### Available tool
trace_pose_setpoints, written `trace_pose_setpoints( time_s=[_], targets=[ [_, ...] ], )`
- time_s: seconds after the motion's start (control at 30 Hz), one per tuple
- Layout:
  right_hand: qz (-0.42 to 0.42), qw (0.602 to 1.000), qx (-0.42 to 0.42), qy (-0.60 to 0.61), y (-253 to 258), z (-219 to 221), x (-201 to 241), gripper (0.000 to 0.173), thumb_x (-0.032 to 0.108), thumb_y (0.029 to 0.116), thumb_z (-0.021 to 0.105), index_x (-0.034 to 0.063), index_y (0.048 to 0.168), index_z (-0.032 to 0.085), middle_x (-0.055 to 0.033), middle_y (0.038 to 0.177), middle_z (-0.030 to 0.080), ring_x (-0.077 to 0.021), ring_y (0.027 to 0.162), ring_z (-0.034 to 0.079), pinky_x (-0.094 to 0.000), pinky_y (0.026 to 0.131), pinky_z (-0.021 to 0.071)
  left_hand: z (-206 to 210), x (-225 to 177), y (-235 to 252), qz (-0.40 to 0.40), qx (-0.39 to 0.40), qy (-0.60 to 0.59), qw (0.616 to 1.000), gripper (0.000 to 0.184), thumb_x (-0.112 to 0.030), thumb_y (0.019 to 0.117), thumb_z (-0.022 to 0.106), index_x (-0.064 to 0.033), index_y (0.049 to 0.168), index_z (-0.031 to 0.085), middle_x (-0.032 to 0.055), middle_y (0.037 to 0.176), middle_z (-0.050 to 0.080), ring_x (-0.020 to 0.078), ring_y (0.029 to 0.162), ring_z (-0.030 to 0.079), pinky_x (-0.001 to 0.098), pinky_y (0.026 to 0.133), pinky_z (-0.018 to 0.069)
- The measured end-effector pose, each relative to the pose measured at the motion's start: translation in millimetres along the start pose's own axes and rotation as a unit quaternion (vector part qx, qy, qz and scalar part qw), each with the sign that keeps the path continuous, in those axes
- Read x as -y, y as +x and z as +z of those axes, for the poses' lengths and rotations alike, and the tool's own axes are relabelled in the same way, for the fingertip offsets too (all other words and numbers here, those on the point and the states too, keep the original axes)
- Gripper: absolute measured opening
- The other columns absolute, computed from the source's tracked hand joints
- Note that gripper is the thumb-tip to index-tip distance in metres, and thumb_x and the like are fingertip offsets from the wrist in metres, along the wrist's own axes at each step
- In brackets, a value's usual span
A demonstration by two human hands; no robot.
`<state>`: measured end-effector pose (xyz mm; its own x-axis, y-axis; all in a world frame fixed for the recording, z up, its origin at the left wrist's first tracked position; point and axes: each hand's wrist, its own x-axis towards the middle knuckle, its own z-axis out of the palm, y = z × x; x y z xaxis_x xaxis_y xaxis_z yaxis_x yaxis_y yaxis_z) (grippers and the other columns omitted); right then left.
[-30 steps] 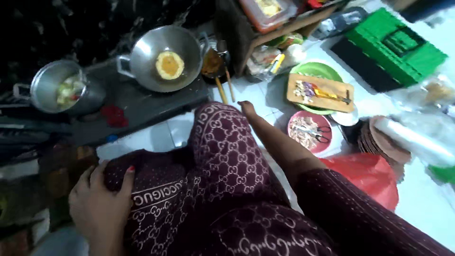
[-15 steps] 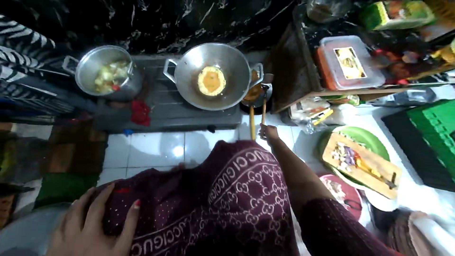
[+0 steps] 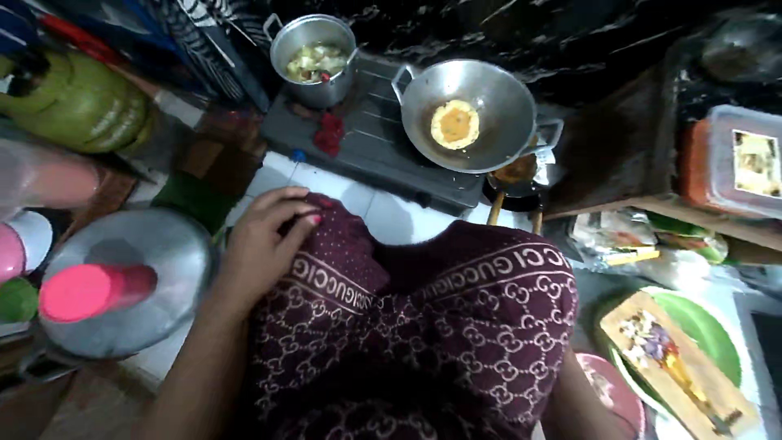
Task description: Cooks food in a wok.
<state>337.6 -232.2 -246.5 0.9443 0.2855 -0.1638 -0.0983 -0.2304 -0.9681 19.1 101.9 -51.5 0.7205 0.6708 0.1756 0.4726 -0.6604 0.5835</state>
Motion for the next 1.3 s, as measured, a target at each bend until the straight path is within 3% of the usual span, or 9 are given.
trace_pose_setpoints(
  time_s=[0.07, 0.17, 0.3, 0.37, 0.43, 0.5, 0.6, 0.73, 1.3],
  targets=[
    [0.243, 0.968, -0.056, 0.013, -31, 13, 89, 0.023, -0.004, 0.1073, 0.035, -0.0128, 0.117, 0.053, -0.0086, 0.092, 0.061, -0.0033, 0.08, 0.06, -0.0198, 0.082, 0.0535, -4, 0, 5, 0.016, 0.018, -0.014, 1.0, 0.025, -0.027, 0.0993, 0.061, -0.0081, 0.103, 0.077, 0.0092, 0.128, 0.069, 0.0229, 0.122, 0.063, 0.0475, 0.103, 0.0504],
    [0.042, 0.998, -0.049, 0.01, -60, -7, 56, 0.026, -0.002, 0.1068, 0.041, -0.0243, 0.115, 0.05, -0.0122, 0.088, 0.061, 0.0031, 0.074, 0.058, -0.0119, 0.068, 0.0503, -4, 7, 13, 0.026, 0.021, -0.103, 0.994, 0.021, -0.021, 0.098, 0.062, -0.0042, 0.104, 0.073, 0.0078, 0.125, 0.07, 0.0137, 0.12, 0.064, 0.0374, 0.104, 0.0511],
    [0.136, 0.986, -0.086, -0.052, -57, -28, 44, 0.027, 0.007, 0.1092, 0.045, -0.0126, 0.124, 0.055, -0.0094, 0.095, 0.064, 0.0009, 0.078, 0.059, -0.0157, 0.077, 0.0528, -4, 15, 36, -0.088, 0.066, -0.256, 0.96, 0.005, -0.006, 0.0966, 0.064, -0.0074, 0.097, 0.059, -0.0005, 0.095, 0.074, 0.0025, 0.087, 0.069, 0.0246, 0.079, 0.056],
    [-0.023, 0.996, -0.075, -0.032, -61, -43, 9, 0.034, 0.007, 0.1094, 0.042, -0.0221, 0.123, 0.052, -0.0182, 0.098, 0.063, -0.0022, 0.08, 0.058, -0.0175, 0.074, 0.0499, -5, 18, 49, -0.137, 0.079, -0.297, 0.942, 0.012, -0.003, 0.097, 0.064, -0.0082, 0.094, 0.053, -0.0022, 0.076, 0.061, 0.0032, 0.069, 0.06, 0.0225, 0.066, 0.0524],
    [0.122, 0.985, -0.093, -0.078, -70, -33, 58, 0.032, 0.012, 0.1122, 0.037, -0.0111, 0.128, 0.053, -0.0086, 0.101, 0.058, 0.0019, 0.082, 0.053, -0.0165, 0.08, 0.047, -6, 25, 61, -0.15, 0.094, -0.346, 0.921, 0.015, -0.003, 0.0982, 0.061, -0.0106, 0.091, 0.05, -0.0029, 0.073, 0.058, 0.0039, 0.066, 0.057, 0.0222, 0.064, 0.0506],
    [0.2, 0.967, -0.151, -0.044, -73, -20, 97, 0.028, 0.01, 0.1107, 0.043, -0.0087, 0.126, 0.057, -0.0073, 0.094, 0.059, -0.001, 0.075, 0.054, -0.0176, 0.077, 0.0491, -6, 32, 69, -0.157, 0.098, -0.384, 0.905, 0.015, -0.005, 0.0991, 0.058, -0.0117, 0.088, 0.05, -0.002, 0.075, 0.061, 0.0054, 0.068, 0.06, 0.024, 0.065, 0.0527],
    [0.121, 0.984, -0.107, -0.077, -72, -45, 66, 0.033, 0.02, 0.1122, 0.04, -0.0032, 0.128, 0.057, 0.0009, 0.088, 0.053, 0.001, 0.069, 0.05, -0.0194, 0.069, 0.0472, -9, 36, 74, -0.21, 0.096, -0.398, 0.888, 0.0, -0.01, 0.1001, 0.059, -0.0103, 0.1, 0.058, 0.0009, 0.092, 0.062, 0.0092, 0.086, 0.059, 0.0308, 0.079, 0.0514],
    [0.11, 0.989, -0.076, -0.055, -63, -60, 61, 0.028, 0.027, 0.1128, 0.038, 0.0103, 0.11, 0.06, 0.0121, 0.059, 0.044, 0.0014, 0.045, 0.042, -0.0172, 0.046, 0.0419, -15, 34, 72, -0.248, 0.107, -0.424, 0.864, 0.026, -0.007, 0.0966, 0.064, -0.008, 0.121, 0.055, 0.0051, 0.1, 0.064, 0.0111, 0.087, 0.064, 0.0307, 0.078, 0.0555],
    [0.028, 0.999, 0.011, -0.044, -56, -69, 124, 0.031, 0.024, 0.1122, 0.033, 0.0106, 0.112, 0.061, 0.0128, 0.056, 0.044, 0.0018, 0.043, 0.039, -0.0158, 0.042, 0.0369, -17, 38, 79, -0.255, 0.012, -0.387, 0.886, 0.025, -0.014, 0.1007, 0.059, -0.0081, 0.125, 0.059, 0.0086, 0.113, 0.063, 0.0158, 0.1, 0.061, 0.0386, 0.086, 0.0522]
  ],
)
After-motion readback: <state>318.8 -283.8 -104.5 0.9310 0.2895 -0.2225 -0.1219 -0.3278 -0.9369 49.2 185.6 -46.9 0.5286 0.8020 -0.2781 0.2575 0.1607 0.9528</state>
